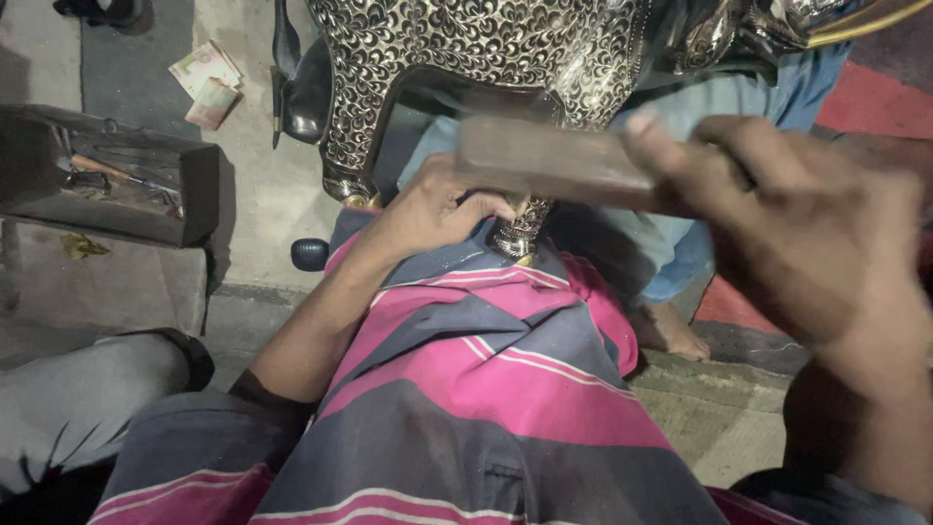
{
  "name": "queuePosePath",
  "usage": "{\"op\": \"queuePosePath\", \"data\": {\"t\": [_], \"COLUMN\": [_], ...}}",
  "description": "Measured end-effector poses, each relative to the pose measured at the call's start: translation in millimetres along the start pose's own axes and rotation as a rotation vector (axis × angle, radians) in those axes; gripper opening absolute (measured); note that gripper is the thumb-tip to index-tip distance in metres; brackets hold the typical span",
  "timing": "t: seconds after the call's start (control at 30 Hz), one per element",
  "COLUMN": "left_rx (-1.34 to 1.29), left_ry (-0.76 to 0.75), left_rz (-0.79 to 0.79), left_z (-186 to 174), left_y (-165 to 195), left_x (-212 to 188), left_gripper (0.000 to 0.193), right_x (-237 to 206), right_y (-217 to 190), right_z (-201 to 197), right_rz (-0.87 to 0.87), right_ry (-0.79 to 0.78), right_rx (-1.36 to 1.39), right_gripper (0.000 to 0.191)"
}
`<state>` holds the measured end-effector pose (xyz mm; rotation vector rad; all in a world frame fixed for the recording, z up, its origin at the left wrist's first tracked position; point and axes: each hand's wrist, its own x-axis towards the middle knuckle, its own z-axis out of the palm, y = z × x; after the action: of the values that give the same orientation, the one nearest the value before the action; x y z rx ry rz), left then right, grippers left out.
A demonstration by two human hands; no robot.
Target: The person sits on the floor holding a decorated metal elephant figurine on their lap and hammers a punch against its leg and body with a wooden mallet, repositioning the punch repeatedly to work the embossed surface.
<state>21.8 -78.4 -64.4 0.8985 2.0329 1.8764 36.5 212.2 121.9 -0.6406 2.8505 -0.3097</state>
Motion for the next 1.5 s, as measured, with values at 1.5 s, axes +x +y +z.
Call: {"op": "queuePosePath", "data": {"t": [1.5], "left_rx": [-0.008], "left_ry": [0.025], "left_rz": [-0.013], "left_z": [8.7], "left_y": [-10.6], "left_x": [-14.0], "left_gripper": [0.010], "right_x": [0.4], "right_y": [-10.5], "right_z": [-9.5], "right_rz": [-0.080], "right_ry": [0.129], "right_rx": [-0.102], "right_gripper": [0.075]}}
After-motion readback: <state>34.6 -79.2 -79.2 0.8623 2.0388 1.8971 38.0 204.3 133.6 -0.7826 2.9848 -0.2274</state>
